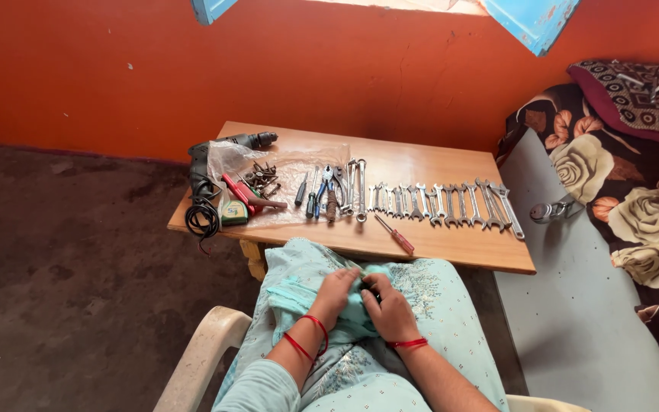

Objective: The person sits in a chair and wipes a screwdriver with a light blue cloth, then places it on a table. They pick up a second screwdriver and continue wiping it with the same cloth. The table holds various tools including wrenches, pliers, and a drill.

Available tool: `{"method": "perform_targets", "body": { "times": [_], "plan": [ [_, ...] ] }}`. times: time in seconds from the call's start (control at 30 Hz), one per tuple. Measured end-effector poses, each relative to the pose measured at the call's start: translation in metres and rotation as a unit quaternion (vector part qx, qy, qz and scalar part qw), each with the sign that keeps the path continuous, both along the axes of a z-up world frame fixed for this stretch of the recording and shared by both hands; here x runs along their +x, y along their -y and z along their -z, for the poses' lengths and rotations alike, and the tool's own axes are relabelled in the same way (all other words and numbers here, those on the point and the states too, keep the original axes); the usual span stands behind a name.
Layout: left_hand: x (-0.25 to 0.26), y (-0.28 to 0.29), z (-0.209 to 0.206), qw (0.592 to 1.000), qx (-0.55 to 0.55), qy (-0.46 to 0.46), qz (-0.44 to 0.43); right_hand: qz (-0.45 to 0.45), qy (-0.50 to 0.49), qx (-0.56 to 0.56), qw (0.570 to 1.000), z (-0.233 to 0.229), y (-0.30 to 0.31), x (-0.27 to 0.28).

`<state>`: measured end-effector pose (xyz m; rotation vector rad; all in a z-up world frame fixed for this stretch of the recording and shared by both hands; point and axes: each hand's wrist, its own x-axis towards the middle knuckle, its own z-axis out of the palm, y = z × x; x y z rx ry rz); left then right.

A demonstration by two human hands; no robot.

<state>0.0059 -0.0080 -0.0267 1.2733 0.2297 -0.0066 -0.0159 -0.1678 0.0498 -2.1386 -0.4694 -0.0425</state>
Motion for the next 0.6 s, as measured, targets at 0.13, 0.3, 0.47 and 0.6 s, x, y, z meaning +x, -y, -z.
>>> {"method": "perform_targets", "body": {
  "times": [0.13,0.3,0.47,0.6],
  "plan": [
    [-0.002,-0.012,-0.017,0.972,-0.190,-0.070,-0.118,-0.006,-0.004,-0.023,1.000,-0.001,-0.001,-0.006],
    [-0.003,0.000,-0.012,0.996,-0.074,-0.045,0.005,0.033,-0.053,0.029,0.998,0.006,0.004,0.007],
    [-0.006,0.006,0.000,0.998,-0.020,-0.030,0.048,-0.009,0.037,0.052,0.998,0.009,0.001,0.005],
    [-0.007,0.003,-0.010,0.997,-0.068,-0.045,-0.003,-0.003,0.012,0.017,1.000,-0.001,-0.003,0.001]
  ]
}}
